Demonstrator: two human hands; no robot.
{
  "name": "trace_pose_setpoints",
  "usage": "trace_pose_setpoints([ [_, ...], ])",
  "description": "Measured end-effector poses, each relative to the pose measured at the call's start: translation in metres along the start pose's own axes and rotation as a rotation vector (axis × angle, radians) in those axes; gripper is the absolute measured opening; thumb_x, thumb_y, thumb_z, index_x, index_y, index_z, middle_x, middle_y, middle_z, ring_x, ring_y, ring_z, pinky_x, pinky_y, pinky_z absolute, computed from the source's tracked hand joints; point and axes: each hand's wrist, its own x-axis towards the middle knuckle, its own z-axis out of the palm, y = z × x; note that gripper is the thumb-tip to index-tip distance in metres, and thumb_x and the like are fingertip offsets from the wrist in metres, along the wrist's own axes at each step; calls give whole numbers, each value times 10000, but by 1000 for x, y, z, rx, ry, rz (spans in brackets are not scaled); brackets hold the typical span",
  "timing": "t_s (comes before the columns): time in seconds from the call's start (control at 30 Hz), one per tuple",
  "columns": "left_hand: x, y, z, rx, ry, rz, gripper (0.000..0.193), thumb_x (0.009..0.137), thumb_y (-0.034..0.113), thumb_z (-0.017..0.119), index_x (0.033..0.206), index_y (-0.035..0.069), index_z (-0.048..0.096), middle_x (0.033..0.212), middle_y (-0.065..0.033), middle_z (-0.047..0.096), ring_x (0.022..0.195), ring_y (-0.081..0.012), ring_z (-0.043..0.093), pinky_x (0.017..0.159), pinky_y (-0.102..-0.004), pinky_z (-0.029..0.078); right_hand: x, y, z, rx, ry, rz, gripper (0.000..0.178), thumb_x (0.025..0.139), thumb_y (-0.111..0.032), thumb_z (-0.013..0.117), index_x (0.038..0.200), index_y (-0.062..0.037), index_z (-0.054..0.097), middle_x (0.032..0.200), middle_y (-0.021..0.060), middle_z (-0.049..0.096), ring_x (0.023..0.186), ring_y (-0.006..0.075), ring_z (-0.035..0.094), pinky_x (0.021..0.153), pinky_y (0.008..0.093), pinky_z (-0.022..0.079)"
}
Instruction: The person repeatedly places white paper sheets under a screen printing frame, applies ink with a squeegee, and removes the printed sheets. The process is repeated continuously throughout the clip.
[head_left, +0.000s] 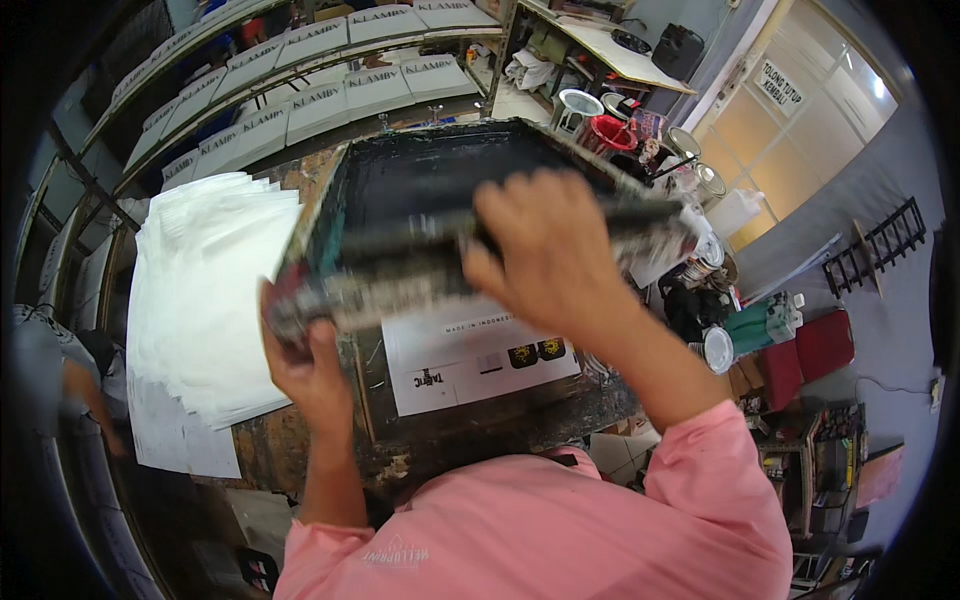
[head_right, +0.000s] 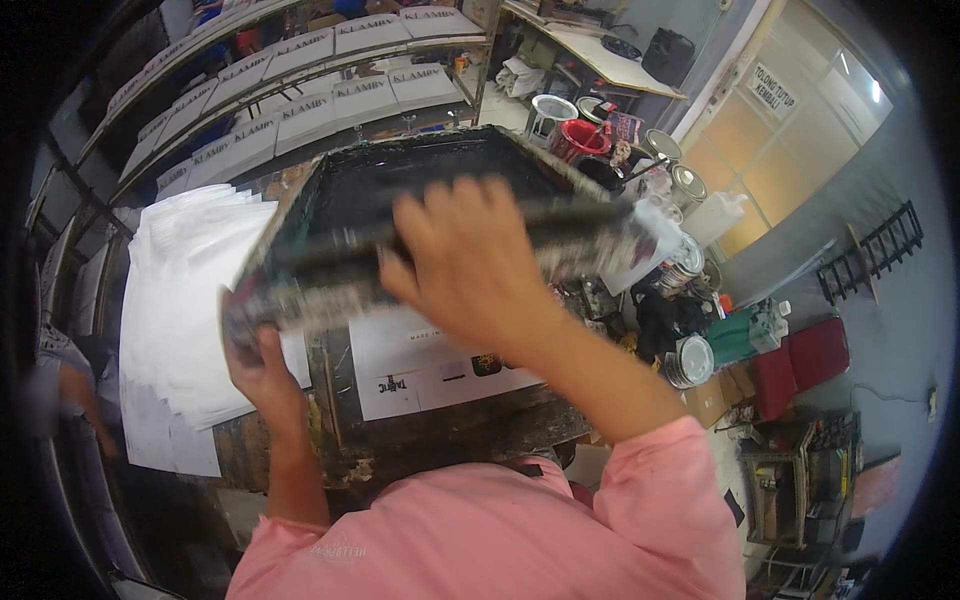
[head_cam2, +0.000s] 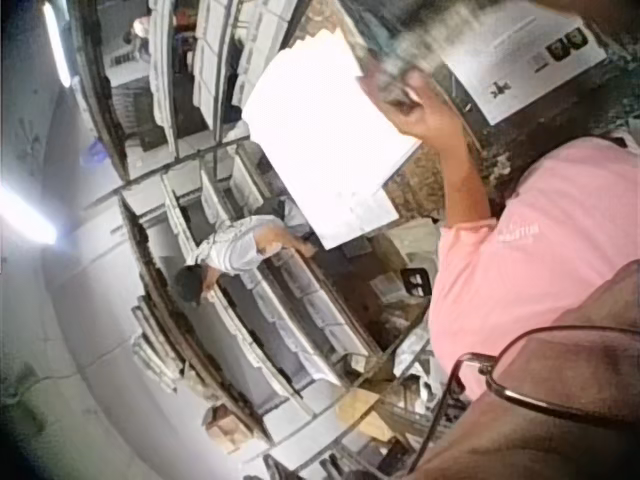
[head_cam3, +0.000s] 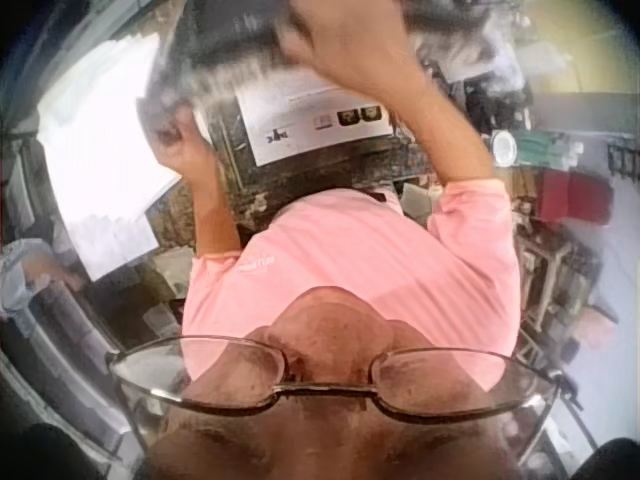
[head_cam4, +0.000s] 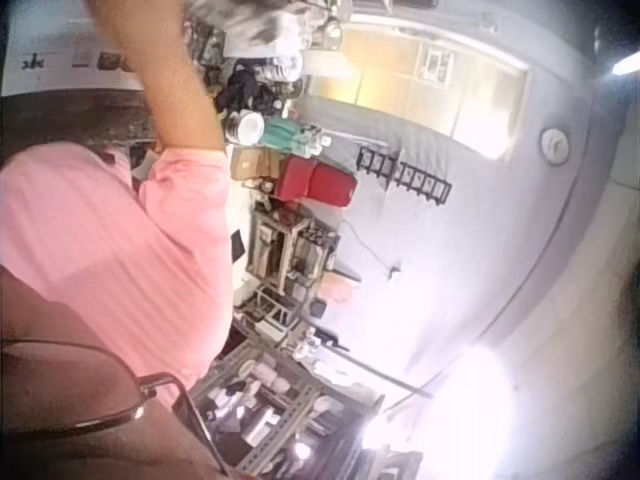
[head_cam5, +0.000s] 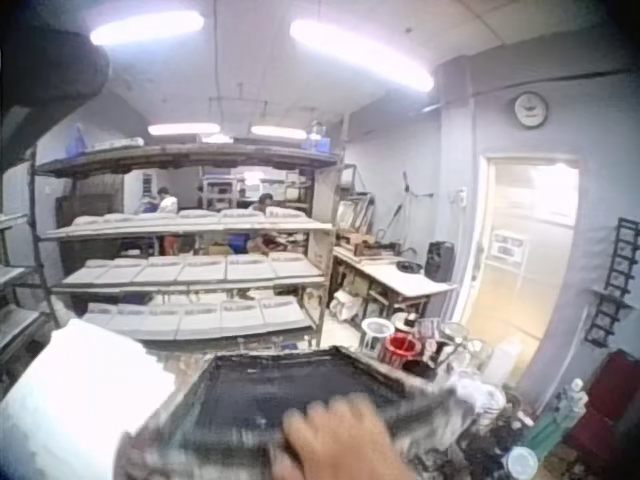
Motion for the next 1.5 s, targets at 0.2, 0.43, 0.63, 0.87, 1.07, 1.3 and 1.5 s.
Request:
trace_pose_setpoints([
  [0.2,128,-108,40,24,-56,72,465,1081,180,658,1477,-5,499,1398,-153,572,1172,-192,653,980,-348,529,98,52,4,45,314,-38,469,961,-468,625,859,-24,736,826,190,731,833,389,699,842,532,450],
  [0.43,189,-289,106,646,-609,157,373,1006,193,753,1320,0,695,1089,-168,684,1007,-295,686,884,-399,553,138,38,-57,77,159,112,586,1007,-433,489,700,39,653,682,215,662,707,413,669,815,529,533],
  [0.63,201,-319,118,635,-708,204,190,982,130,742,1153,48,757,1059,-166,717,965,-336,710,848,-415,568,145,64,-36,-46,217,26,543,1001,-386,474,680,22,634,657,204,652,676,414,665,824,545,540],
  [0.87,215,-220,59,462,-583,-87,139,1059,114,658,1008,-14,679,752,-54,669,643,-121,614,594,-300,490,138,60,-33,25,206,60,474,938,-374,547,729,28,686,714,248,688,700,406,696,801,547,556],
  [1.07,114,-152,-146,459,-61,-244,247,1094,237,662,1019,2,653,777,-45,654,661,-99,611,616,-267,522,116,42,-21,116,308,19,465,980,-426,616,1026,17,748,905,281,707,893,486,674,841,529,515],
  [1.3,59,-106,-354,717,349,-167,285,1096,286,658,987,26,623,743,-52,661,621,-104,626,589,-265,502,106,56,-8,96,270,4,505,997,-429,593,1144,35,728,971,311,705,967,505,669,917,523,517],
  [1.5,76,-77,-359,1642,525,159,486,1080,291,659,1449,-12,568,1394,-268,601,1347,-298,545,1143,-474,384,97,46,-8,-12,299,-89,493,997,-443,609,1118,18,734,973,303,700,981,500,662,911,534,504],
])
